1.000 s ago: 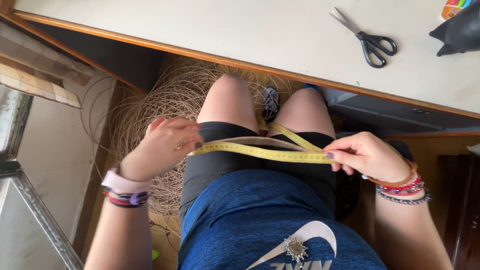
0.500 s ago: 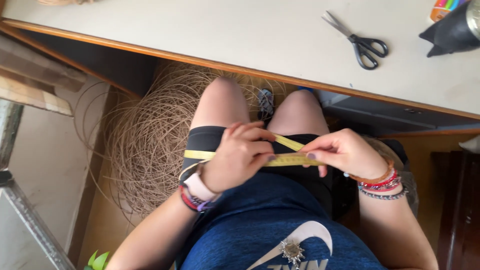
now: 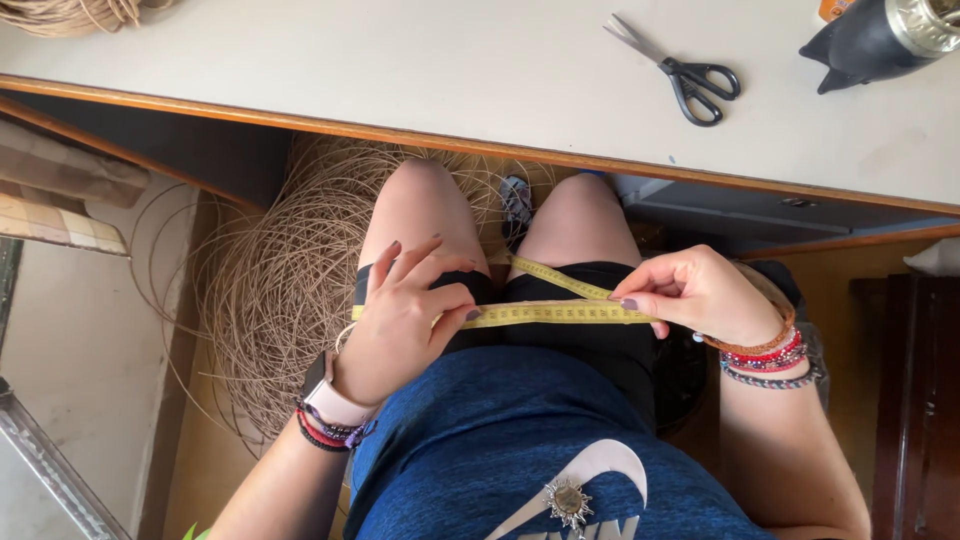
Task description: Measuring and cutting wicker strips to specific lengths using a measuring tape and scissors
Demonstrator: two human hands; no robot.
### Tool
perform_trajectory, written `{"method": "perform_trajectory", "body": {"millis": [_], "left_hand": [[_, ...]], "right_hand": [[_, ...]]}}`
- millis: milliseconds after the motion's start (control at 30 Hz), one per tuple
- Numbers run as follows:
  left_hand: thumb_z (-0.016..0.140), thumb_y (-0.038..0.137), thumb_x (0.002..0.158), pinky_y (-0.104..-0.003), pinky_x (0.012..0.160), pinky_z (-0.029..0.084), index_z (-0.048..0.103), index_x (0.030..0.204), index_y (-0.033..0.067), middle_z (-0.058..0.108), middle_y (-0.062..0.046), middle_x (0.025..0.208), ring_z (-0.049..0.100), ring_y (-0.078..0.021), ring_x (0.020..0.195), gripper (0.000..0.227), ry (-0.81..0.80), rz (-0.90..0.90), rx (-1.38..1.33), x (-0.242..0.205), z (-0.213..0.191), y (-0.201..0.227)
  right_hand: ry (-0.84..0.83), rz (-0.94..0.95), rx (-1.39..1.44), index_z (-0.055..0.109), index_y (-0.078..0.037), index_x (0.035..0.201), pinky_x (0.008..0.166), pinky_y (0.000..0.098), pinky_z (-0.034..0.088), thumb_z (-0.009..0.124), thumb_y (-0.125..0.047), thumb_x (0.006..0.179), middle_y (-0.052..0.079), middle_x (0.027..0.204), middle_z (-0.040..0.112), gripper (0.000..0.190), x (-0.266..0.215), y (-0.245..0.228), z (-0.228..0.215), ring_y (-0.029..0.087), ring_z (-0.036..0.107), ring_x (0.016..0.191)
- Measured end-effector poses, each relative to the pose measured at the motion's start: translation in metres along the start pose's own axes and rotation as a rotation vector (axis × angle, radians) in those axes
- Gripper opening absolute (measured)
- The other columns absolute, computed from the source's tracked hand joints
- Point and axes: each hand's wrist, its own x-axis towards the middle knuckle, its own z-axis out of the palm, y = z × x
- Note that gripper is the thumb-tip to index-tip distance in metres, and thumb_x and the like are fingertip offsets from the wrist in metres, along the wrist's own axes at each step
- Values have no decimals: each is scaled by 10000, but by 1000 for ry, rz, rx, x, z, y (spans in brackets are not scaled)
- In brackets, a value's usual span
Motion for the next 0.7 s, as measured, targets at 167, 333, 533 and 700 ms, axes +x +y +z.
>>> {"method": "perform_trajectory", "body": {"millis": [167,333,533,700], "left_hand": [[629,369,982,-608,1140,274,694,905,247,632,8,1271,444,-323,1444,158,-20,-22,19,-4,-4,-6],[621,374,985,-612,1142,271,687,902,241,629,11,1277,434,-318,1451,170,-24,-34,35,-8,-5,-12],[633,369,963,-606,1134,288,696,891,263,642,33,1268,460,-297,1430,143,-62,-77,38,-14,1,-19],[636,433,940,-584,1131,302,735,948,315,652,81,1251,506,-239,1387,154,-145,-152,97,-20,29,-38]], "right_hand": [[-11,19,4,803,78,942,480,262,579,740,27,831,157,693,790,138,0,-1,1,134,671,437],[1,32,-7,793,81,930,463,264,570,731,31,834,162,691,780,125,-3,6,-2,137,656,429],[62,-4,-55,780,55,923,416,233,530,723,49,821,145,712,784,117,-2,5,14,117,632,393],[167,-141,-131,810,-4,950,658,276,615,751,5,842,151,1076,810,124,7,6,36,135,750,800]]}}
